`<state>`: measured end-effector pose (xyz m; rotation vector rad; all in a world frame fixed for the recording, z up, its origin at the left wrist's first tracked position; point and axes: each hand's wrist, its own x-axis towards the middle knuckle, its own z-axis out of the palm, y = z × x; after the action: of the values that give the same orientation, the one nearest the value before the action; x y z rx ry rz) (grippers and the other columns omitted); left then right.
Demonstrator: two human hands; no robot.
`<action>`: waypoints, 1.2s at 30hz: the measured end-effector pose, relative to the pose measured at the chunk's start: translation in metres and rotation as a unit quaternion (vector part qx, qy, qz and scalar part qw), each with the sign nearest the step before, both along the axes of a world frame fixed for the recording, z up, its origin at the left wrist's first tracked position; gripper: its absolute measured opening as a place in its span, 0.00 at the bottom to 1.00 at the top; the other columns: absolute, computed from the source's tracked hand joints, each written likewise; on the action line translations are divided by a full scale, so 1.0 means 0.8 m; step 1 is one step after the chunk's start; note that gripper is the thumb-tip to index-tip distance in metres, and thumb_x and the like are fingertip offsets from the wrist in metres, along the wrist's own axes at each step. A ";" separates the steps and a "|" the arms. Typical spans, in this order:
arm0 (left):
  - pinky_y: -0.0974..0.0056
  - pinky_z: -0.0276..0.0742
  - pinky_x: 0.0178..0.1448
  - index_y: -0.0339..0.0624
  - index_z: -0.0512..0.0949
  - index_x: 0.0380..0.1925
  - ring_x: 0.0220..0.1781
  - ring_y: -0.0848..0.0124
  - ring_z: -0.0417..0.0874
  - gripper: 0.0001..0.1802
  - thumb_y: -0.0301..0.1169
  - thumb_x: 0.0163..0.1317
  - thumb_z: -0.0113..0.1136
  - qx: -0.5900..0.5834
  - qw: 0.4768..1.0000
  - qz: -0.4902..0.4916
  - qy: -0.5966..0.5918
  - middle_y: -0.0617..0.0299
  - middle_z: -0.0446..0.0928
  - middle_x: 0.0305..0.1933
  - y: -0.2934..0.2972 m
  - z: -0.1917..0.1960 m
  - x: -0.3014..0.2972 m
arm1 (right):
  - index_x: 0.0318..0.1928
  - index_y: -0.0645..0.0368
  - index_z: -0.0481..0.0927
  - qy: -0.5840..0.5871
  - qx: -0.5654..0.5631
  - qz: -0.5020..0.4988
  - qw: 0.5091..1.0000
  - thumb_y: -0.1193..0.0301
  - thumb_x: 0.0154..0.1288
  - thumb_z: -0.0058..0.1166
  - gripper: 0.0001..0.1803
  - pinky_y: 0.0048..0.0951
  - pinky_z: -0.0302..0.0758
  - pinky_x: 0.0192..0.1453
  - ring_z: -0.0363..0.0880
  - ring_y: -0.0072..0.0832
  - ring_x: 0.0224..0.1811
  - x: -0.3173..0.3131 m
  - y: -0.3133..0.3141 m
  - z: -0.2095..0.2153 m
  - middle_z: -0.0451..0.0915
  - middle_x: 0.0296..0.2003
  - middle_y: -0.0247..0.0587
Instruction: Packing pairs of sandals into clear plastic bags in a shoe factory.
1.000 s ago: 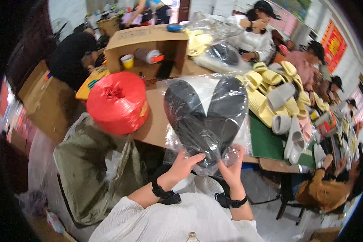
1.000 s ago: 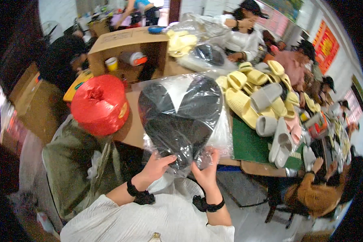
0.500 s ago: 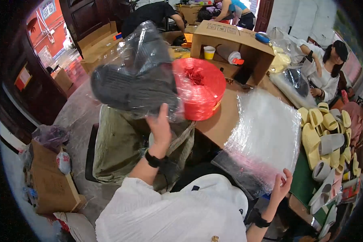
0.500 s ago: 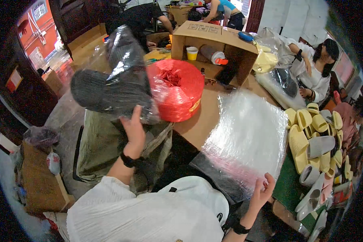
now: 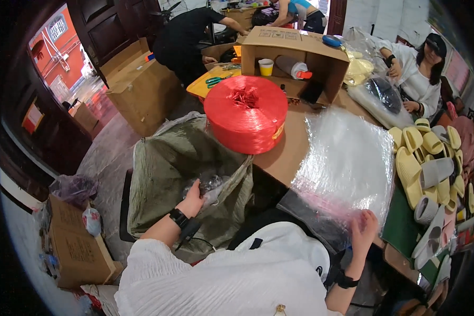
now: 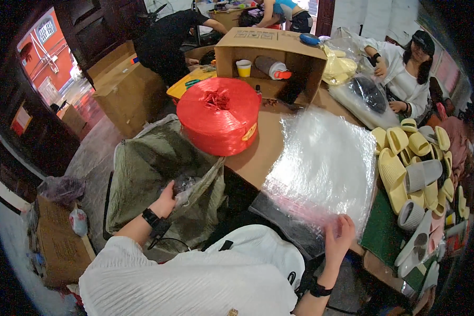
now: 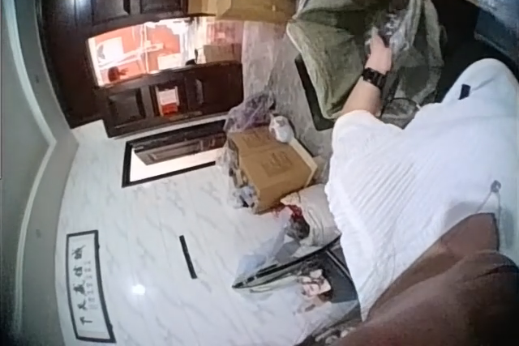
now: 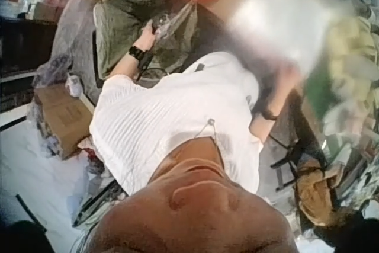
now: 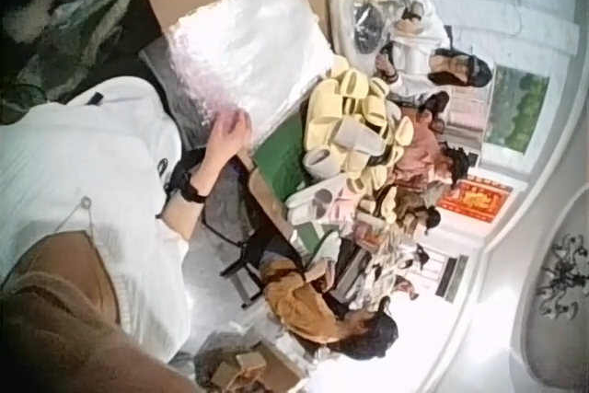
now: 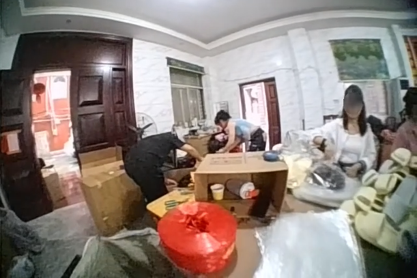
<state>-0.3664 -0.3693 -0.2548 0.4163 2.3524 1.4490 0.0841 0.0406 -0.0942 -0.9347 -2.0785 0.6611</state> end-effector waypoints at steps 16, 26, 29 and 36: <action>0.50 0.46 0.78 0.33 0.63 0.67 0.79 0.48 0.50 0.32 0.28 0.63 0.56 0.118 0.858 -0.342 0.364 0.43 0.52 0.77 0.230 0.345 0.194 | 0.46 0.60 0.79 -0.031 0.084 -0.104 0.991 0.70 0.49 0.69 0.22 0.42 0.71 0.60 0.73 0.50 0.54 -0.015 -0.019 -0.002 0.75 0.51 0.51; 0.39 0.49 0.75 0.33 0.65 0.65 0.74 0.36 0.54 0.35 0.43 0.64 0.57 0.041 0.781 -0.466 0.413 0.36 0.59 0.72 0.428 0.240 0.270 | 0.49 0.58 0.78 0.022 0.090 -0.090 0.992 0.70 0.54 0.66 0.21 0.44 0.69 0.62 0.71 0.49 0.57 0.032 -0.009 0.014 0.74 0.54 0.50; 0.38 0.47 0.76 0.34 0.68 0.63 0.73 0.38 0.58 0.34 0.44 0.61 0.59 -0.012 0.797 -0.444 0.409 0.38 0.65 0.69 0.430 0.209 0.266 | 0.48 0.58 0.77 0.043 0.183 -0.237 0.953 0.73 0.55 0.65 0.19 0.46 0.69 0.62 0.70 0.48 0.59 0.081 0.015 0.041 0.73 0.53 0.49; 0.41 0.43 0.78 0.34 0.68 0.63 0.75 0.43 0.56 0.34 0.44 0.62 0.59 0.029 0.791 -0.416 0.448 0.41 0.63 0.71 0.426 0.184 0.261 | 0.67 0.60 0.61 -0.169 0.089 -0.520 0.832 0.57 0.50 0.71 0.47 0.52 0.65 0.66 0.60 0.56 0.65 0.214 0.108 0.025 0.63 0.62 0.58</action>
<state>-0.1578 -0.0282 -0.1078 2.2199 2.1006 0.9268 0.2552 0.1267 -0.0739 -1.9153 -1.4897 -0.2977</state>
